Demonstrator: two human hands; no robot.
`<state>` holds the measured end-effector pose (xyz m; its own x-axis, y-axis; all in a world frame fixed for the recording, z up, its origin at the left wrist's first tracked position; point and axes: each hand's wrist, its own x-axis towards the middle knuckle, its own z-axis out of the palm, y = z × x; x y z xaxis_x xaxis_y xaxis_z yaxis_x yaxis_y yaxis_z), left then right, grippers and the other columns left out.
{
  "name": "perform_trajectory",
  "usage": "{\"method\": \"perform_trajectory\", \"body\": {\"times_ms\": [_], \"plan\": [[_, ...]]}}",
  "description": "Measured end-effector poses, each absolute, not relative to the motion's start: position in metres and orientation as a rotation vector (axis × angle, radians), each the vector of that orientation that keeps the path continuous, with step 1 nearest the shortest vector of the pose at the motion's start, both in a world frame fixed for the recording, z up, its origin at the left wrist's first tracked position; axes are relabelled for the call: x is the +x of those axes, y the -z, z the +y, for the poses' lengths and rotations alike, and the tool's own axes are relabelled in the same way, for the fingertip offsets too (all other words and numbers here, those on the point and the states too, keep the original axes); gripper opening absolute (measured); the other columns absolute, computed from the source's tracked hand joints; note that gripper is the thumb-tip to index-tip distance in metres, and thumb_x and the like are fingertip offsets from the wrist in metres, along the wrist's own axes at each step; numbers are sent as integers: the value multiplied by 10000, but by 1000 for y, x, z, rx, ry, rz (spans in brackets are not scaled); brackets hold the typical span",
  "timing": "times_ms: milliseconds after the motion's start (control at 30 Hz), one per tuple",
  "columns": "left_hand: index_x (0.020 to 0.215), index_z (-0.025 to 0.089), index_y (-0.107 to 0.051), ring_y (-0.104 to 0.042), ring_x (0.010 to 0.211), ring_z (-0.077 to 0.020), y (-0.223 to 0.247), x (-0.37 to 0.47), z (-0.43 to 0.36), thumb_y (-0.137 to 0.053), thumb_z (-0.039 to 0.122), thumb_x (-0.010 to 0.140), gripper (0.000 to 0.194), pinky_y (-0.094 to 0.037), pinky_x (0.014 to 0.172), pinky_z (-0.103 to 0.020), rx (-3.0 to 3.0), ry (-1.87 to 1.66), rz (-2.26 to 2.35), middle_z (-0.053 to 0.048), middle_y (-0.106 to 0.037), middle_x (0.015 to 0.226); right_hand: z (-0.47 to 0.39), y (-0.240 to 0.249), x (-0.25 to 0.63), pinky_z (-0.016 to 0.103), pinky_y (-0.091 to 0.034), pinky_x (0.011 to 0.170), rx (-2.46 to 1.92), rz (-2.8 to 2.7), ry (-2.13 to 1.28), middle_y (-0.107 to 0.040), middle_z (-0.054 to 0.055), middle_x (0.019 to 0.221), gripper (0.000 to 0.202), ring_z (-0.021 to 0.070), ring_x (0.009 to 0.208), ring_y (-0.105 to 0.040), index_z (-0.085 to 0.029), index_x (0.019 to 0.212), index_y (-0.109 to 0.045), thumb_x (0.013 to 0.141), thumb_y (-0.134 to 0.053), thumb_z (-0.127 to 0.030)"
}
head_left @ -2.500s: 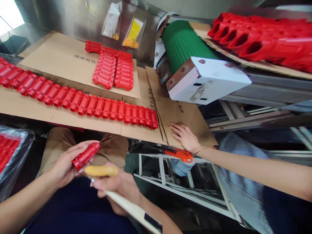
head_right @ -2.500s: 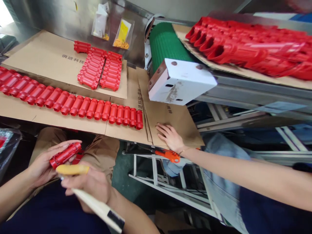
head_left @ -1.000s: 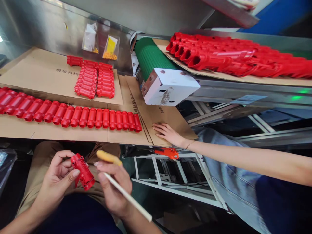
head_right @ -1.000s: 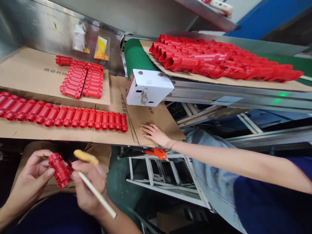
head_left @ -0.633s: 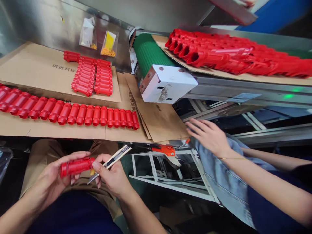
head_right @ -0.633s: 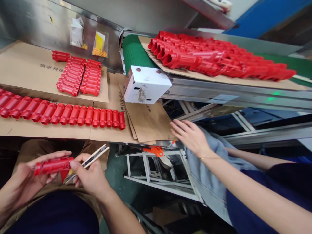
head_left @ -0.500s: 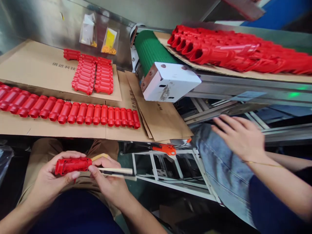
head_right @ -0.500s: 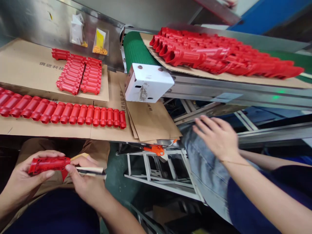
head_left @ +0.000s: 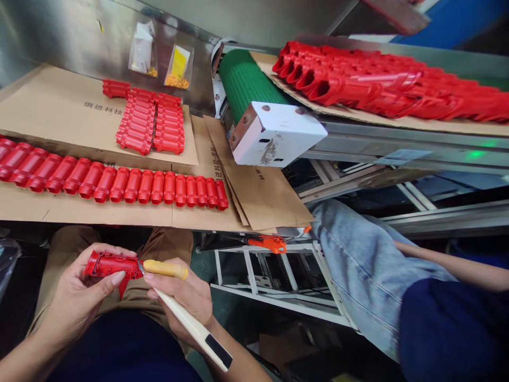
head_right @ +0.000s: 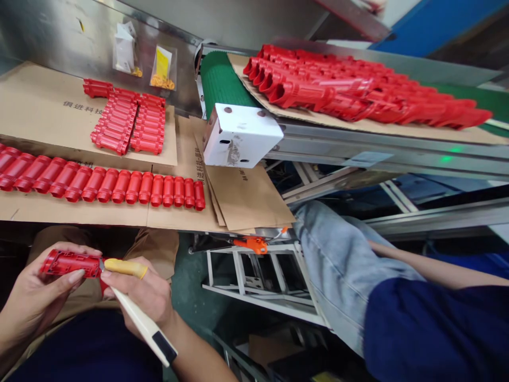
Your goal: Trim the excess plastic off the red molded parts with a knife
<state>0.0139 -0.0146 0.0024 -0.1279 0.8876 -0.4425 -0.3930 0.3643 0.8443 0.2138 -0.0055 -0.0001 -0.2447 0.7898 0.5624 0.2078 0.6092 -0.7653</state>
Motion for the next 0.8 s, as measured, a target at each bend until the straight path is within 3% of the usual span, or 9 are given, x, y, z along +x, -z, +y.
{"method": "perform_trajectory", "body": {"times_ms": [167, 367, 467, 533, 600, 667, 733, 800], "plan": [[962, 230, -782, -781, 1002, -244, 1, 13, -17, -975, 329, 728, 319, -618, 920, -293, 560, -1193, 1264, -52, -846, 1069, -10, 0, 215, 361, -703, 848, -839, -1802, -676, -809, 119, 1188, 358, 230, 1013, -785, -218, 1333, -724, 1020, -653, -60], [956, 233, -795, -766, 1030, -213, 2, 16, -20, -999, 341, 705, 341, -618, 929, -246, 605, -1243, 1278, -44, -834, 1076, -10, 5, 217, 364, -672, 917, -915, -1770, -839, -810, 108, 1111, 182, 226, 1043, -784, -198, 1184, -690, 1021, -651, -127], [932, 210, -805, -724, 778, -146, -2, 19, -17, -1009, 375, 688, 359, -600, 720, -184, 527, -1209, 1239, -24, -804, 892, -4, 6, 222, 374, -669, 906, -823, -1906, -752, -808, 119, 1087, 190, 230, 1022, -775, -179, 1216, -668, 1042, -619, -122], [846, 192, -789, -582, 567, -93, -4, 20, -13, -1000, 402, 696, 333, -513, 547, -164, 449, -1166, 1183, 17, -703, 676, -2, 5, 224, 411, -659, 937, -754, -1985, -738, -808, 135, 1123, 233, 248, 1055, -761, -174, 1257, -684, 1054, -597, -98], [763, 179, -751, -508, 510, -85, -4, 20, -11, -999, 410, 695, 346, -474, 501, -172, 390, -1141, 1145, 37, -619, 574, -5, 2, 225, 428, -651, 968, -688, -1971, -869, -824, 110, 1106, 205, 255, 1076, -769, -201, 1249, -704, 1084, -591, -158], [798, 178, -756, -549, 532, -100, -1, 19, -11, -1004, 398, 689, 348, -508, 519, -188, 401, -1137, 1146, 23, -656, 614, -11, -3, 223, 354, -673, 904, -626, -1890, -1050, -838, 50, 966, 171, 206, 964, -808, -232, 1203, -701, 1133, -562, -302], [905, 189, -779, -643, 604, -128, 2, 16, -14, -996, 373, 705, 348, -572, 573, -211, 487, -1148, 1181, -18, -759, 772, -18, -7, 221, 242, -675, 744, -561, -1805, -1190, -820, 1, 834, 264, 137, 752, -808, -246, 1138, -688, 1149, -521, -450], [976, 212, -779, -759, 790, -184, 6, 13, -18, -978, 323, 735, 331, -641, 707, -247, 633, -1192, 1245, -60, -823, 993, -20, -8, 219, 221, -667, 708, -612, -1698, -1211, -820, 9, 843, 240, 126, 720, -803, -241, 1089, -704, 1135, -565, -432]]}}
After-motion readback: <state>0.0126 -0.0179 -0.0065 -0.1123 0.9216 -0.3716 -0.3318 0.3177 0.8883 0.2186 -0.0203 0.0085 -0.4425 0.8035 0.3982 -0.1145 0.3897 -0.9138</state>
